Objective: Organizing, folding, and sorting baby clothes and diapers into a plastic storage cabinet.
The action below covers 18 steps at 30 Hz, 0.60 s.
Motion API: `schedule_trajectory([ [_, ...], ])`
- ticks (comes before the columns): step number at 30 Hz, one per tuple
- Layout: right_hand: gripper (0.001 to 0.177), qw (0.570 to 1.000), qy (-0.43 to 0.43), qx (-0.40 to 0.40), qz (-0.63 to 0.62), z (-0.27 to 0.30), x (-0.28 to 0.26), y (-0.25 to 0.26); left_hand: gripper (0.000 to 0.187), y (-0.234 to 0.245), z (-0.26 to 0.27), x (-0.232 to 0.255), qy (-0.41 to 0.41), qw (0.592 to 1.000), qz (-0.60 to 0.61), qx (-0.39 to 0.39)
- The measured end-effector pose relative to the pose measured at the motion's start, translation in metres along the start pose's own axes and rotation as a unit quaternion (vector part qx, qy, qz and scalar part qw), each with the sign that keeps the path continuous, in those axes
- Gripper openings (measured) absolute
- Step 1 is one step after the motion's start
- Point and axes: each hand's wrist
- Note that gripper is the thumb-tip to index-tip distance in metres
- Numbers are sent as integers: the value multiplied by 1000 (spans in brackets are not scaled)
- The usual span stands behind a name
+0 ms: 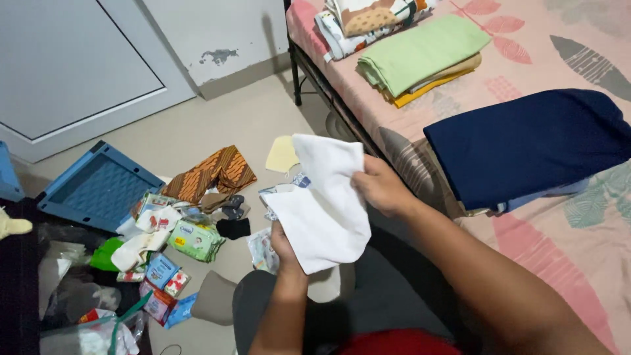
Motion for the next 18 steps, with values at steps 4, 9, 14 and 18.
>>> schedule_trajectory([
  [4, 41, 987, -47, 59, -141, 17, 4, 26, 70, -23, 2, 5, -10, 998, -24, 51],
  [9, 49, 949, -5, 67, -307, 31, -22, 43, 84, -100, 16, 18, 66, 990, -31, 119],
  [14, 48, 944, -15, 111, -309, 30, -17, 60, 94, -55, 16, 4, 154, 984, 3, 95],
  [18, 39, 975, -38, 165, -146, 24, 7, 74, 68, -28, 11, 1, 166, 978, -101, 73],
])
Point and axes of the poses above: each hand's wrist, its own z-axis away from the middle knuckle, its own y-axis out of the back of the hand, x = y × z, and after that the axes turned 6 degrees about -y, right-handed
